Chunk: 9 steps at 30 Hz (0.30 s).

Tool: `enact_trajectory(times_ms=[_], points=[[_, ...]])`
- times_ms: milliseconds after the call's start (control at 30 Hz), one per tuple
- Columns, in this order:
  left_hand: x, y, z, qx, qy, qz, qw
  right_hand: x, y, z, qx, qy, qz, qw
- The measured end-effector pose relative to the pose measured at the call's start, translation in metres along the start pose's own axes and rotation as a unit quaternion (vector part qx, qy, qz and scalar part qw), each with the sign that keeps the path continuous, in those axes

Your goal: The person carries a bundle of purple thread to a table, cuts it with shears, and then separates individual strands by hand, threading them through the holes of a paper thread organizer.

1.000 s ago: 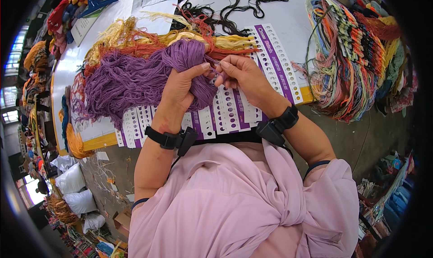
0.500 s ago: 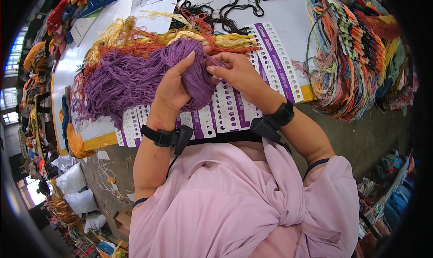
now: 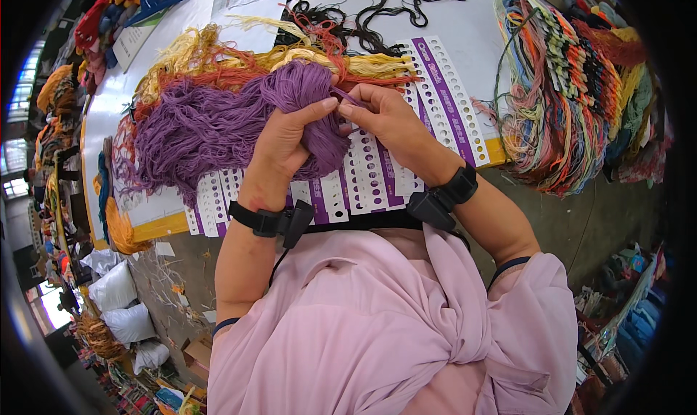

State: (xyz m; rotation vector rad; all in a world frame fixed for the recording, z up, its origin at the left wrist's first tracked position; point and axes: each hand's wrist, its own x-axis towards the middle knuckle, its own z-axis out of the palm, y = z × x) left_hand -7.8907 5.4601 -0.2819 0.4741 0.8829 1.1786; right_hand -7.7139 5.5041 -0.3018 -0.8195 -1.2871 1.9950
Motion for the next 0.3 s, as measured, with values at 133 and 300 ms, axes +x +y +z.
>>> enact_trajectory(times_ms=[133, 300], points=[[-0.001, -0.002, 0.001, 0.009, 0.024, 0.017, 1.000, -0.002, -0.004, -0.002, 0.006, -0.010, 0.006, 1.000], [-0.003, 0.000, 0.005, -0.002, 0.018, 0.028, 0.999, -0.003, -0.010, -0.008, 0.016, 0.002, 0.073, 0.997]])
